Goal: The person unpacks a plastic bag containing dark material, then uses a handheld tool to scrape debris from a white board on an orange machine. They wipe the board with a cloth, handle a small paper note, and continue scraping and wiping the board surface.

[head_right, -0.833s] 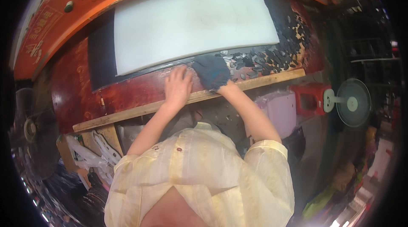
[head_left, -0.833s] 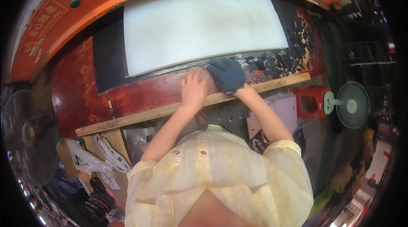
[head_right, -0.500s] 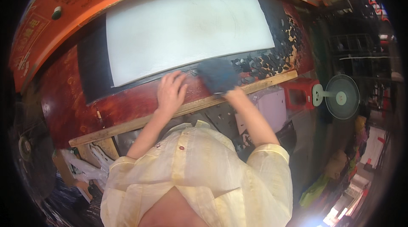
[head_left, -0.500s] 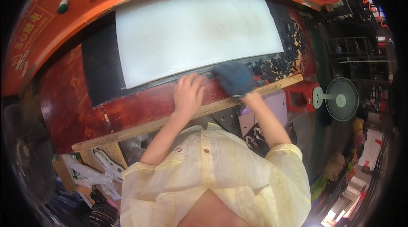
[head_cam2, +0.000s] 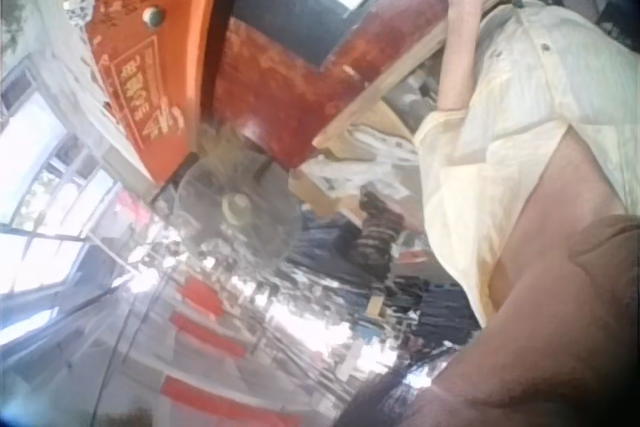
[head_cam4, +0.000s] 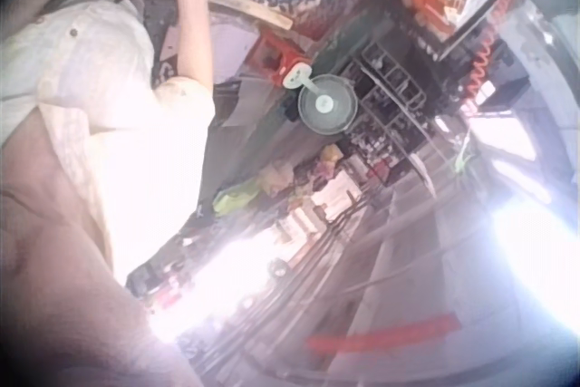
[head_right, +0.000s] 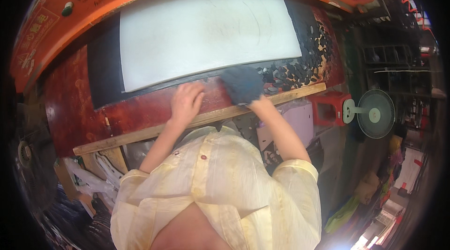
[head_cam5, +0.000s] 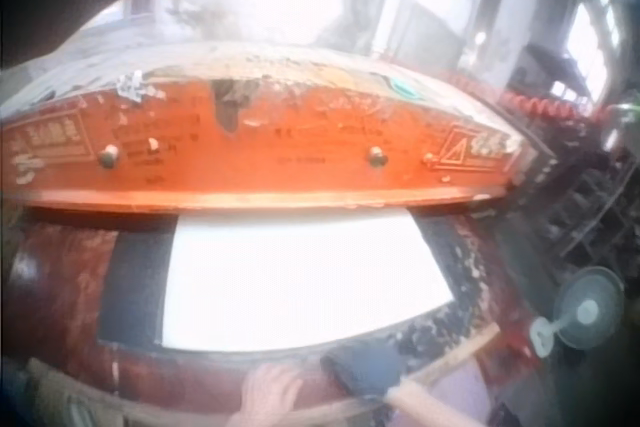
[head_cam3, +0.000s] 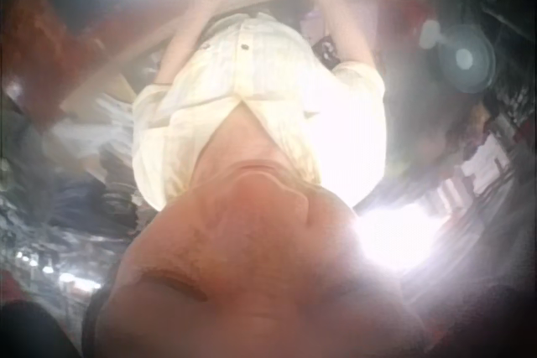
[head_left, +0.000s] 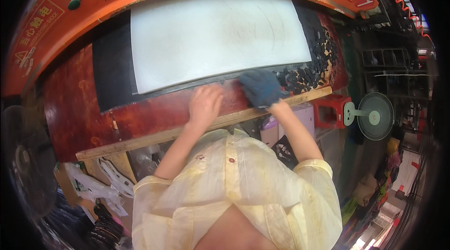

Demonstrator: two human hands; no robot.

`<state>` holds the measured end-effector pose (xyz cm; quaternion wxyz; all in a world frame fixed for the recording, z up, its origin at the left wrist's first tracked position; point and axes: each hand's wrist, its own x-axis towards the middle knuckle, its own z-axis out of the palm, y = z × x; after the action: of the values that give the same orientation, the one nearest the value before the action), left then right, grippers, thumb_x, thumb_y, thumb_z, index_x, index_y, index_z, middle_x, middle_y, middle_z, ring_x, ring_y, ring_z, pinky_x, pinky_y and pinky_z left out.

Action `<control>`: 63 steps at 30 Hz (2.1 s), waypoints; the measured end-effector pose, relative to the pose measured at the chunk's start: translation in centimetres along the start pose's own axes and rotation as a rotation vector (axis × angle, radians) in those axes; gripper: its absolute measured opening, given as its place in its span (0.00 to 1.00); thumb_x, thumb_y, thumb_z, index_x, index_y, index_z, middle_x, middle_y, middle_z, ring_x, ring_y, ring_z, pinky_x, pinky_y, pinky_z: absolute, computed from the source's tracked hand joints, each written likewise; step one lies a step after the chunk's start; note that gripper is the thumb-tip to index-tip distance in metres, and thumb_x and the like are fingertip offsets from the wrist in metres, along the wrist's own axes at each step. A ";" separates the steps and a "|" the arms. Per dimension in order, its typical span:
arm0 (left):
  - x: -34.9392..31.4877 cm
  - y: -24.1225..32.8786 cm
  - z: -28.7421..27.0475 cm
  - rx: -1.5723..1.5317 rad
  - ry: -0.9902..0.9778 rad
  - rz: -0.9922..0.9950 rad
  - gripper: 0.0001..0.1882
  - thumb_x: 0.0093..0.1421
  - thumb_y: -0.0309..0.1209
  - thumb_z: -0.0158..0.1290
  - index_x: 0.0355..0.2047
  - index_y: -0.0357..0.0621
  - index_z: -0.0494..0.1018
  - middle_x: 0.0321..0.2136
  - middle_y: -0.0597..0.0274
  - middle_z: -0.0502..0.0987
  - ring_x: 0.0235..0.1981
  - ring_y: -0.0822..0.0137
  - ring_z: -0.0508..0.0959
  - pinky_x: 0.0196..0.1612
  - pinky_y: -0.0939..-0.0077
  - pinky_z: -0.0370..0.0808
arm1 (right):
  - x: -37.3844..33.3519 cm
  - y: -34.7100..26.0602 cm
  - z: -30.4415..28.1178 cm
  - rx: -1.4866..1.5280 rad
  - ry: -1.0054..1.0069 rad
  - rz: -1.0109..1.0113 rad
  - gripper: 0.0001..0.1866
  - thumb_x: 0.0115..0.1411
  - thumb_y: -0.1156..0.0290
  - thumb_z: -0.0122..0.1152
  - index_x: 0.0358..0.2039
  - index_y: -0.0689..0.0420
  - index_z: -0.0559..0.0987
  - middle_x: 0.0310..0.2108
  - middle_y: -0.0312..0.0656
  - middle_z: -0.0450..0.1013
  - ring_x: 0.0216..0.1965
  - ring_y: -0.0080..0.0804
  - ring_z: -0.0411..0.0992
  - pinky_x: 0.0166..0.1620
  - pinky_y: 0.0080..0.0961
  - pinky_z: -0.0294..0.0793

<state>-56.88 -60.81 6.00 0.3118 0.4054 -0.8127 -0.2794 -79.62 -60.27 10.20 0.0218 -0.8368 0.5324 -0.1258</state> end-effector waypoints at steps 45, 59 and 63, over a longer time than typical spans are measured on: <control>2.5 6.5 9.0 0.144 0.059 -0.153 0.03 0.51 0.31 0.59 0.26 0.48 0.77 0.31 0.65 0.77 0.36 0.58 0.75 0.37 0.63 0.71 | -8.5 15.7 -5.0 0.041 0.106 0.040 0.07 0.50 0.66 0.60 0.28 0.54 0.80 0.28 0.44 0.76 0.32 0.45 0.74 0.37 0.40 0.73; 1.5 6.3 7.8 0.194 0.010 -0.077 0.10 0.52 0.30 0.58 0.35 0.46 0.78 0.37 0.61 0.76 0.42 0.57 0.72 0.46 0.62 0.69 | -9.9 16.6 -6.5 -0.201 -0.356 0.264 0.09 0.55 0.62 0.55 0.30 0.51 0.80 0.29 0.44 0.76 0.35 0.45 0.74 0.40 0.40 0.73; 1.3 6.7 8.5 0.082 0.077 -0.156 0.09 0.52 0.31 0.58 0.34 0.46 0.79 0.38 0.60 0.76 0.43 0.56 0.72 0.46 0.62 0.69 | -7.0 12.9 -3.6 0.101 -0.038 0.008 0.07 0.52 0.64 0.56 0.28 0.51 0.79 0.28 0.43 0.74 0.32 0.45 0.73 0.38 0.41 0.72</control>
<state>-67.00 -56.75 5.63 0.3033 0.4904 -0.7766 -0.2537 -94.69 -59.23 10.20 0.0743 -0.8349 0.5280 -0.1366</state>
